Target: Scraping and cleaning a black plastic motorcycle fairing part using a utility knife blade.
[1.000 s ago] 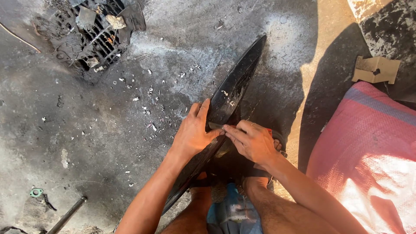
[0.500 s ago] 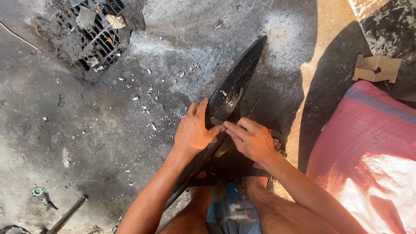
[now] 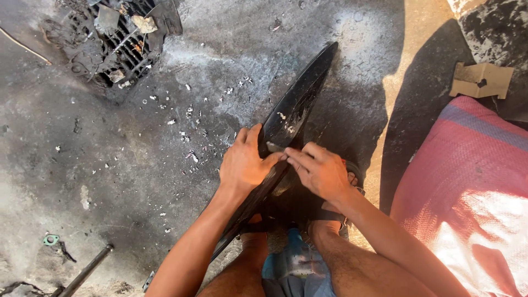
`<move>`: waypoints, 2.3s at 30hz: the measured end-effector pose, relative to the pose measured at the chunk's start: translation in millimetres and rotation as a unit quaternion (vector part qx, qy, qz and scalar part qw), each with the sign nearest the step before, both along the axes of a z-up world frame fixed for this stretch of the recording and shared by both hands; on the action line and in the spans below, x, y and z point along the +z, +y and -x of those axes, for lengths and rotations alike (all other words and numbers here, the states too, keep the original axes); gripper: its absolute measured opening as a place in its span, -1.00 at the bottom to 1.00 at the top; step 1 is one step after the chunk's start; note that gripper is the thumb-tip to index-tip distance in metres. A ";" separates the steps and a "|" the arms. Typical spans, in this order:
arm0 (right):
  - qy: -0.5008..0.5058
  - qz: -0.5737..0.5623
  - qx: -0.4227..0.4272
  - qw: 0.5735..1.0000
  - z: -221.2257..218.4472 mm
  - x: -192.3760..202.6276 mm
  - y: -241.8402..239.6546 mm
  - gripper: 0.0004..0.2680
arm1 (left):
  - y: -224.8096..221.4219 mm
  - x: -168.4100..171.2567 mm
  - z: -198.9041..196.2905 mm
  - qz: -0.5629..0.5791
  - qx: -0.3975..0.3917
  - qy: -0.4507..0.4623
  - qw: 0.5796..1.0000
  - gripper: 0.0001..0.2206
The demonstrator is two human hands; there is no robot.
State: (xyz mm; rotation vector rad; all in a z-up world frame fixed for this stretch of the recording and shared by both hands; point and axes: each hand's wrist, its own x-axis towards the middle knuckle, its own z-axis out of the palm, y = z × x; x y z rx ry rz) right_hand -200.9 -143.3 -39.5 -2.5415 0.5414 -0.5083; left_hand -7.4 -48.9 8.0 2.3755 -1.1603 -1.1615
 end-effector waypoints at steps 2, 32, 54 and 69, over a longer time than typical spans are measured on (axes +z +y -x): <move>0.008 -0.011 -0.043 0.999 -1.7 5.0 -1.1 -0.87 | -1.4 -1.9 4.9 0.017 0.019 -0.025 0.999 -0.21; 0.007 0.018 -0.052 0.998 -3.0 -0.5 -11.2 -0.88 | -3.9 -13.6 12.7 -0.028 0.045 -0.097 0.994 -0.26; 0.070 0.024 -0.050 0.996 2.9 -13.3 -11.0 -0.85 | -10.2 2.5 10.6 -0.114 0.034 -0.053 0.991 -0.05; 0.075 -0.018 -0.126 0.989 4.3 -31.2 -9.5 -0.86 | -4.5 -7.9 15.0 -0.060 0.023 -0.065 0.996 -0.11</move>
